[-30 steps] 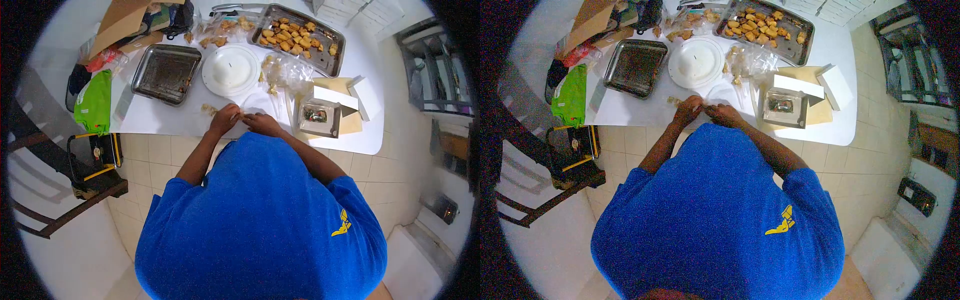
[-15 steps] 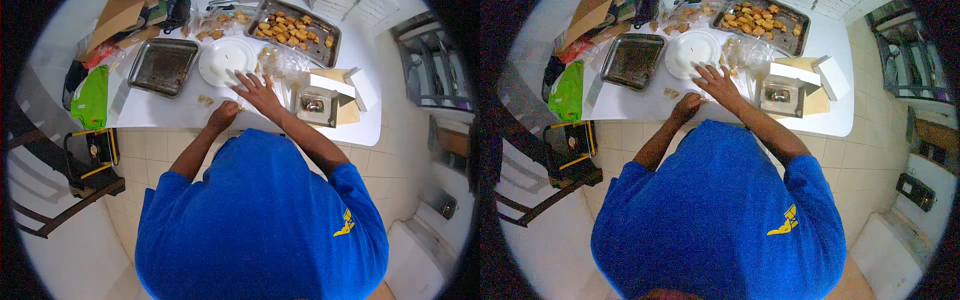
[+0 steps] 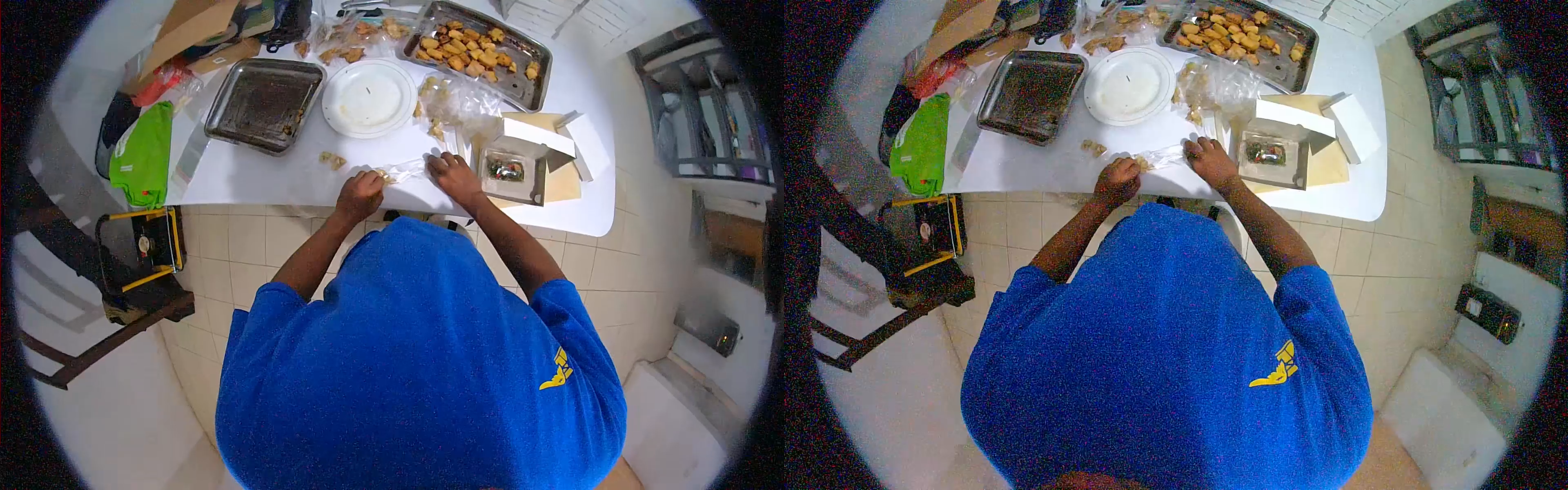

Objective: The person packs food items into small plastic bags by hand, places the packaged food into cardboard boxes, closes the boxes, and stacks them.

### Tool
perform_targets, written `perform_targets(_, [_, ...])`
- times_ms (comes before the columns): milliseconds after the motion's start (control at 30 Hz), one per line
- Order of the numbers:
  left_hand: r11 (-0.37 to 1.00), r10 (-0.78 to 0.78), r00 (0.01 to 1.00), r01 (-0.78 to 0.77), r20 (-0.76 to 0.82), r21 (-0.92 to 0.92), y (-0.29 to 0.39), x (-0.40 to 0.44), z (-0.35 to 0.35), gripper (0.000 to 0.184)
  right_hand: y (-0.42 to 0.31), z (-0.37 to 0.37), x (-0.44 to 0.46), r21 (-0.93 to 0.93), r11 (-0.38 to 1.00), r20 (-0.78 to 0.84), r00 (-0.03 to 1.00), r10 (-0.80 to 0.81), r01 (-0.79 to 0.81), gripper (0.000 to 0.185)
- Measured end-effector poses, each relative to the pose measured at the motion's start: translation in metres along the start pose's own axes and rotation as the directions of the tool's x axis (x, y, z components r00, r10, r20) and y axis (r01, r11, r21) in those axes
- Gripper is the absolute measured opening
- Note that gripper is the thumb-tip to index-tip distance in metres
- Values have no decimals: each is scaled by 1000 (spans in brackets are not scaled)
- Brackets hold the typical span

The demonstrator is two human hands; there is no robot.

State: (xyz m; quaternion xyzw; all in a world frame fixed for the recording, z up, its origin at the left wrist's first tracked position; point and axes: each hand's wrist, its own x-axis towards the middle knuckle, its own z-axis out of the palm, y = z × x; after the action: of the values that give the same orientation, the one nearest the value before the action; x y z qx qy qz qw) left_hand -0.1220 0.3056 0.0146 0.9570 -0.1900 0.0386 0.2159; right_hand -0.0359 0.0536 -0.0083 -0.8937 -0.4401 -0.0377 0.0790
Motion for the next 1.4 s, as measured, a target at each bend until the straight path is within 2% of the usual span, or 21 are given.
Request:
perform_targets(33, [999,-33,999,32,19,23,6,3,-6,15,-3,1,-3,32,998,-6,998,57,-57,29])
perform_targets(133, [930,-364,907,367,211,27,20,22,-25,24,-12,-6,-13,-168,986,35,999,1,5,36])
perform_targets(233, [992,-122,991,124,-48,27,1,45,-10,32,-19,-4,-15,-171,984,70,996,56,-43,38])
perform_targets(300, [988,-151,969,146,198,40,-13,58,0,37,-23,-4,-16,-197,978,60,995,84,-71,38])
perform_targets(367, [979,-202,893,187,403,77,-19,66,5,44,-27,-3,-17,-238,966,31,994,109,-98,39])
perform_targets(467, [964,-254,803,259,539,68,-25,66,16,46,-30,-4,-17,-267,954,44,987,157,-140,40])
perform_targets(500, [972,-222,804,230,552,55,-28,64,21,44,-33,-5,-18,-248,954,36,982,184,-169,40])
perform_targets(567, [952,-240,778,304,580,-15,-35,59,36,42,-37,-13,-17,-209,949,19,969,245,-236,41])
perform_targets(633, [927,-282,740,375,611,-26,-35,57,36,38,-45,-37,-15,29,940,-24,940,341,-341,46])
perform_targets(667, [905,-281,765,413,580,-105,-33,53,32,37,-50,-45,-13,149,915,-42,922,385,-376,49])
perform_targets(733, [838,-296,810,475,507,-270,-35,42,25,37,-61,-39,-17,494,711,-37,805,592,-501,55])
perform_targets(767, [572,-319,727,659,608,-488,-31,40,25,33,-65,-34,-16,645,564,-1,737,676,-516,58])
perform_targets(800, [449,-294,735,671,612,-590,-23,37,18,32,-68,-33,-12,767,339,179,689,702,-545,59])
perform_targets(867, [167,-240,750,658,617,-734,0,34,-2,30,-78,-29,-4,819,-175,529,601,599,-547,61])
perform_targets(900, [169,-180,800,598,572,-784,6,33,-4,30,-82,-45,2,825,-316,563,640,523,-468,62])
perform_targets(1000, [136,-142,809,587,571,-798,24,32,-12,31,-80,-45,13,863,-346,494,758,426,-368,49])
perform_targets(1033, [187,-147,813,583,564,-791,29,33,-16,30,-77,-39,16,897,-242,441,796,415,-371,32])
perform_targets(1133, [247,-157,837,548,525,-799,47,35,-35,29,-78,-30,18,938,-217,345,781,521,-269,19])
perform_targets(1233, [-37,-156,801,580,578,-814,39,30,-24,29,-72,-31,14,971,218,-31,850,526,-100,19])
perform_targets(1333, [-119,-89,874,467,478,-876,35,29,-26,29,-73,-53,13,933,356,-210,886,413,55,24])
perform_targets(1400, [-105,-156,815,548,558,-830,35,31,-35,31,-69,-64,10,885,464,-211,927,309,47,30])
